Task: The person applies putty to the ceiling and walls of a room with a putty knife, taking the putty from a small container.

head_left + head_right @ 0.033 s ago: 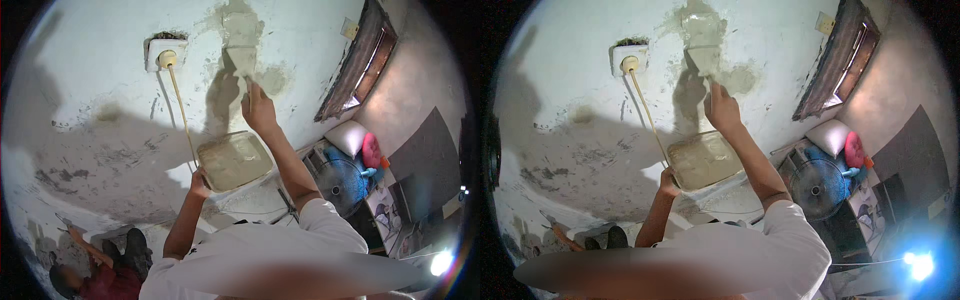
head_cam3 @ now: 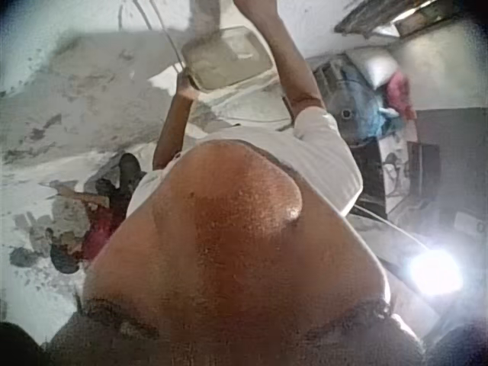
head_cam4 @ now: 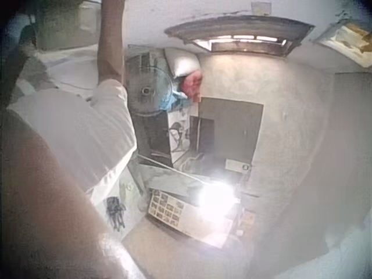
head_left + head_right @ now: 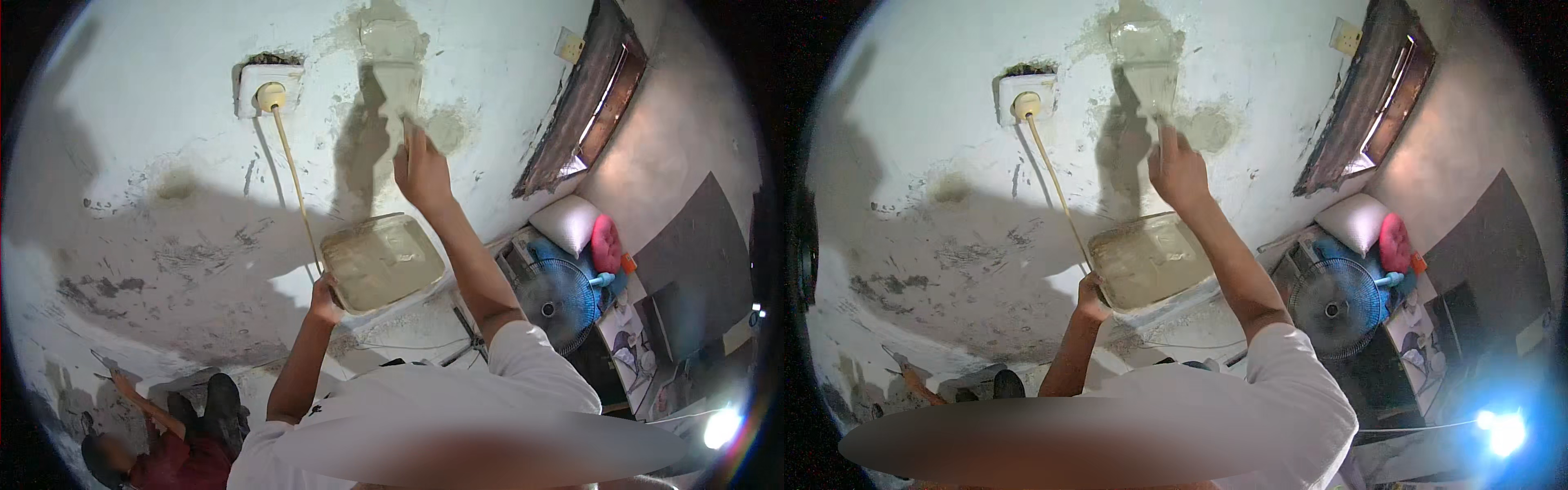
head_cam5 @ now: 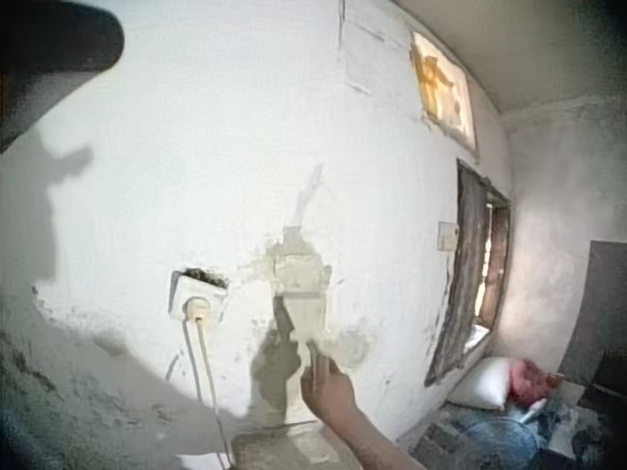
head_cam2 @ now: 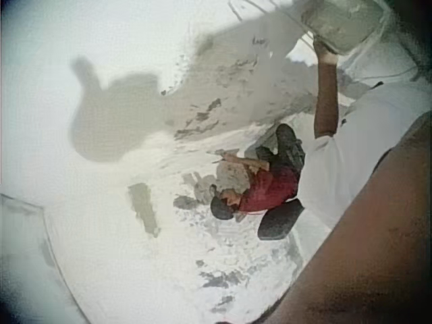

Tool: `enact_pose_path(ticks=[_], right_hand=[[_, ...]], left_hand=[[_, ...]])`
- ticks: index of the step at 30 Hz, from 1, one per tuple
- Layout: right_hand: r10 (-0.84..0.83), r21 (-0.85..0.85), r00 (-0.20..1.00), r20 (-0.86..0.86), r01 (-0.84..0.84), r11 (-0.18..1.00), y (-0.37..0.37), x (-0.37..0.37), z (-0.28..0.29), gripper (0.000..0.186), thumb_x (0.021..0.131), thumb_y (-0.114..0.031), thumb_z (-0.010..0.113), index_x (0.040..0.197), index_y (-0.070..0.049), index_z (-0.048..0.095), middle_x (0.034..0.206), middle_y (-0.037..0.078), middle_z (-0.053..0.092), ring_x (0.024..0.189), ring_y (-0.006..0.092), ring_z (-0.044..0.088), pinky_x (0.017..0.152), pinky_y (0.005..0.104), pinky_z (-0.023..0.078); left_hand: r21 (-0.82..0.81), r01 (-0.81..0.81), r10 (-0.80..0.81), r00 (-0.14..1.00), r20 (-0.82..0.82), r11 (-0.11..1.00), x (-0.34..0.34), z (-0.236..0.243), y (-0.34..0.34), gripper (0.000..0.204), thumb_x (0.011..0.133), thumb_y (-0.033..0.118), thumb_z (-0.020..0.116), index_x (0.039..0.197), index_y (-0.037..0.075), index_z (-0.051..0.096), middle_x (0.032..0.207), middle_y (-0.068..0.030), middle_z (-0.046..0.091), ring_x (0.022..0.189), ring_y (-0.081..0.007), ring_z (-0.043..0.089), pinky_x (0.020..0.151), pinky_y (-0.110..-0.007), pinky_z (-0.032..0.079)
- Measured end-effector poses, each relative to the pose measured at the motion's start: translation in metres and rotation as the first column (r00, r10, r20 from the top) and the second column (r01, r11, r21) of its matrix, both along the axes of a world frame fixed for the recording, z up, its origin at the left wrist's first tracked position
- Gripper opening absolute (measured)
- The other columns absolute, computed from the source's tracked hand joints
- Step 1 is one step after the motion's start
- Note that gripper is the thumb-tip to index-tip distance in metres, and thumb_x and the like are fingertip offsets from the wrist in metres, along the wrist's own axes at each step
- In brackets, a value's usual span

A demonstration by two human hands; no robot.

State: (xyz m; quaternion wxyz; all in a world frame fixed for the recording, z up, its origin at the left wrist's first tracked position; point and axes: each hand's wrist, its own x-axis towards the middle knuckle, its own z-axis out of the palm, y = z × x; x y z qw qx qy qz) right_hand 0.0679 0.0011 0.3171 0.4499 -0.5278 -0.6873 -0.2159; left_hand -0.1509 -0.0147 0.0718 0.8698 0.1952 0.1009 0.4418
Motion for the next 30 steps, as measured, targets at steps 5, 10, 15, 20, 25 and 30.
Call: enact_pose_path(ticks=[5,10,15,20,25,30], right_hand=[[-0.085,-0.03,0.996,-0.016,0.084,0.996,0.025,-0.027,0.073,0.051,0.083,-0.006,0.054,0.129,0.0,0.033,0.095,0.029,0.06,0.08,0.0445,0.062,0.069,0.0514,0.052],[-0.191,-0.256,0.979,0.071,0.203,0.945,0.034,-0.024,0.033,0.055,0.083,-0.01,0.057,0.13,0.001,0.031,0.096,0.028,0.059,0.077,0.0449,0.062,0.066,0.0505,0.053],[-0.121,-0.229,0.993,0.01,0.121,0.966,0.006,-0.002,-0.009,0.05,0.084,-0.009,0.055,0.127,0.003,0.033,0.092,0.028,0.059,0.077,0.0439,0.063,0.066,0.0503,0.053],[-0.039,0.07,0.995,-0.094,0.046,0.996,0.028,0.0,0.037,0.039,0.087,-0.01,0.052,0.121,0.002,0.037,0.093,0.029,0.059,0.076,0.0457,0.062,0.068,0.0529,0.052],[-0.163,-0.323,0.987,0.009,0.157,0.933,0.027,-0.014,0.01,0.056,0.085,-0.013,0.054,0.135,-0.002,0.03,0.1,0.026,0.059,0.081,0.0428,0.063,0.069,0.0502,0.053],[0.149,-0.137,0.95,-0.274,-0.192,0.972,-0.017,0.009,-0.025,0.047,0.09,-0.017,0.052,0.132,-0.006,0.032,0.087,0.02,0.058,0.07,0.0303,0.061,0.061,0.0413,0.05]], left_hand=[[0.002,-0.066,0.066,0.992,-0.11,0.998,0.014,0.017,-0.003,0.052,0.07,0.013,0.052,0.12,-0.002,0.053,0.117,-0.0171,0.059,0.107,-0.033,0.058,0.092,-0.047,0.049],[0.045,-0.056,0.059,0.997,-0.057,0.997,0.011,0.002,-0.002,0.054,0.07,0.015,0.054,0.121,-0.001,0.052,0.115,-0.0166,0.06,0.105,-0.0338,0.06,0.092,-0.049,0.049],[-0.003,-0.007,0.007,0.997,0.073,1.0,0.001,-0.013,-0.002,0.055,0.073,0.018,0.058,0.124,0.0,0.051,0.117,-0.0174,0.06,0.107,-0.0351,0.059,0.094,-0.051,0.048],[-0.022,0.016,-0.014,0.997,0.074,1.0,0.009,0.0,-0.008,0.055,0.072,0.016,0.061,0.124,0.001,0.051,0.116,-0.0166,0.06,0.108,-0.0358,0.058,0.095,-0.05,0.047],[0.066,-0.04,0.034,0.996,0.085,0.997,0.013,-0.006,-0.011,0.058,0.074,0.015,0.062,0.129,0.006,0.047,0.12,-0.013,0.056,0.111,-0.0335,0.056,0.092,-0.049,0.049],[0.042,-0.066,0.069,0.994,-0.08,0.997,0.001,-0.013,-0.01,0.057,0.074,0.013,0.054,0.13,0.007,0.046,0.121,-0.0116,0.055,0.111,-0.0311,0.056,0.095,-0.047,0.049]])
